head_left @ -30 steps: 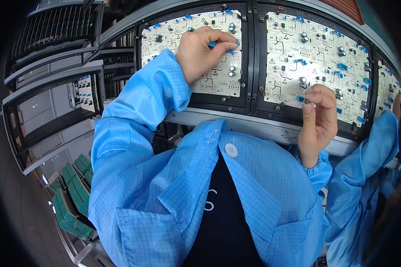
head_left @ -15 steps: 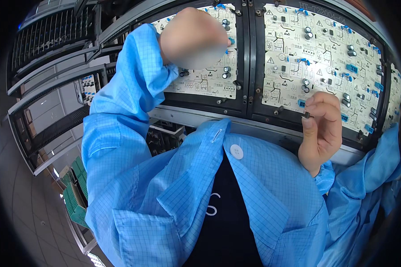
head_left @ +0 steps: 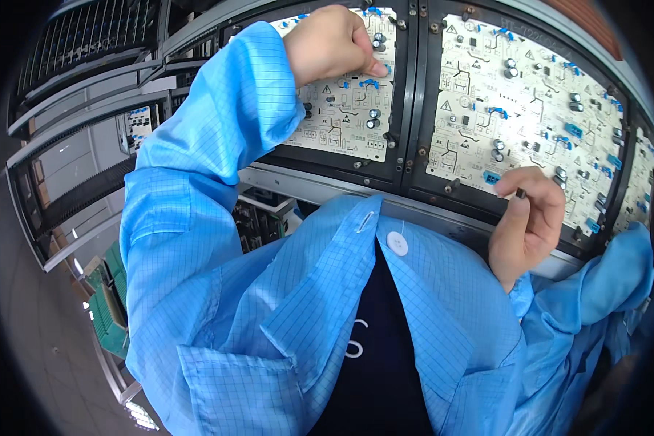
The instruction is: Manually placing small components onto printed circuit boards at an assembly line station.
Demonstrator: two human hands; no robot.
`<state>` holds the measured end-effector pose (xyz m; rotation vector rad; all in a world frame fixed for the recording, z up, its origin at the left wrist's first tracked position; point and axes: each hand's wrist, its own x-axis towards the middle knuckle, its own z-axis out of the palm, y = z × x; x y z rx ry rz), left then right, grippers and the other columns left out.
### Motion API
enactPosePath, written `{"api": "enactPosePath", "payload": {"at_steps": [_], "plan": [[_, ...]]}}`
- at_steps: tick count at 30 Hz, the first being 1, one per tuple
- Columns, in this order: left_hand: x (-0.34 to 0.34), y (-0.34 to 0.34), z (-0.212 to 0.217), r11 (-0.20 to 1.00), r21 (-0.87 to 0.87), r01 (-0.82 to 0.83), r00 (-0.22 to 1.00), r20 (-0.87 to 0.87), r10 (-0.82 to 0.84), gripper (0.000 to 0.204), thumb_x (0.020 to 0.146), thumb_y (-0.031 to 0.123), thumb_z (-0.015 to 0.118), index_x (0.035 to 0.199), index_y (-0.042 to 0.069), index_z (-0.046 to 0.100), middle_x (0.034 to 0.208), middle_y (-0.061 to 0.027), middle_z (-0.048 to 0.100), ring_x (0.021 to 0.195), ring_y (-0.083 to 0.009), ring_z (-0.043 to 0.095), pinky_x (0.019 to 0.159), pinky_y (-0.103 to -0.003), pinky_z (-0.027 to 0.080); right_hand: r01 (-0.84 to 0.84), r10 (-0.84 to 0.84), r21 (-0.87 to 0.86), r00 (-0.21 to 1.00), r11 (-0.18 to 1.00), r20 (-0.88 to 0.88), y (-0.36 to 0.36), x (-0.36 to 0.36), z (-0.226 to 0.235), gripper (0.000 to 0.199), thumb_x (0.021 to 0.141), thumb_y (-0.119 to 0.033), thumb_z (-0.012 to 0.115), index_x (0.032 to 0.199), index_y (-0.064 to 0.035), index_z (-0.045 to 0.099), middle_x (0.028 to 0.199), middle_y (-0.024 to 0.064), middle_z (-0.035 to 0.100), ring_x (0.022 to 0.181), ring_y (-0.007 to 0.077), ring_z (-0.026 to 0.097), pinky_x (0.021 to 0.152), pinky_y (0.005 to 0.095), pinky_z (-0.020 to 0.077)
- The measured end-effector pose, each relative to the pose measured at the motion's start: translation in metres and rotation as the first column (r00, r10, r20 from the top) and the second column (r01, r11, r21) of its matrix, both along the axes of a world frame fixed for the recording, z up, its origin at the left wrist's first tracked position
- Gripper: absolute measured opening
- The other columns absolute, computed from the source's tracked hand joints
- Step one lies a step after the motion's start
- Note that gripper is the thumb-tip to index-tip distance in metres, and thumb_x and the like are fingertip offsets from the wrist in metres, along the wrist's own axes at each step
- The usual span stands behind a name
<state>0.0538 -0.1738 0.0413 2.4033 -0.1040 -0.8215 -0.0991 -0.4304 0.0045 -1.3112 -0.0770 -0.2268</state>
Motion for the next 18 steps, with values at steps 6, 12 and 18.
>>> {"api": "enactPosePath", "payload": {"at_steps": [6, 12, 18], "plan": [[-0.006, 0.015, 0.011, 0.989, 0.073, 0.132, 0.987, 0.084, -0.138, 0.026, 0.078, 0.027, 0.076, 0.081, 0.005, 0.063, 0.072, -0.0035, 0.061, 0.064, -0.0085, 0.053, 0.057, -0.024, 0.042, -0.013, 0.014, 0.013, 0.993, 1.000, -0.115, 0.003, -0.001, -0.003, 0.014, 0.098, -0.008, 0.045, 0.110, -0.0003, 0.047, 0.097, 0.0175, 0.064, 0.079, 0.0178, 0.059, 0.073, 0.0287, 0.0459], [-0.018, 0.089, 0.037, 0.837, -0.496, -0.232, 0.972, -0.149, 0.182, 0.030, 0.097, 0.014, 0.048, 0.123, 0.000, 0.053, 0.106, -0.0039, 0.061, 0.094, -0.0078, 0.056, 0.084, -0.019, 0.047, 0.080, -0.066, 0.055, 0.974, 0.995, -0.216, 0.010, -0.013, 0.010, 0.015, 0.098, -0.010, 0.048, 0.110, -0.0012, 0.048, 0.095, 0.0163, 0.064, 0.081, 0.0186, 0.061, 0.074, 0.0298, 0.0469], [-0.028, 0.162, 0.027, 0.675, -0.664, -0.321, 0.947, -0.241, 0.213, 0.033, 0.096, 0.011, 0.049, 0.126, -0.003, 0.048, 0.119, -0.0134, 0.058, 0.114, -0.0215, 0.058, 0.100, -0.026, 0.047, -0.012, 0.015, 0.010, 0.938, 1.000, -0.346, 0.053, -0.014, 0.033, 0.015, 0.096, -0.010, 0.051, 0.109, -0.0022, 0.049, 0.093, 0.0156, 0.065, 0.079, 0.0174, 0.061, 0.071, 0.0286, 0.0475]]}}
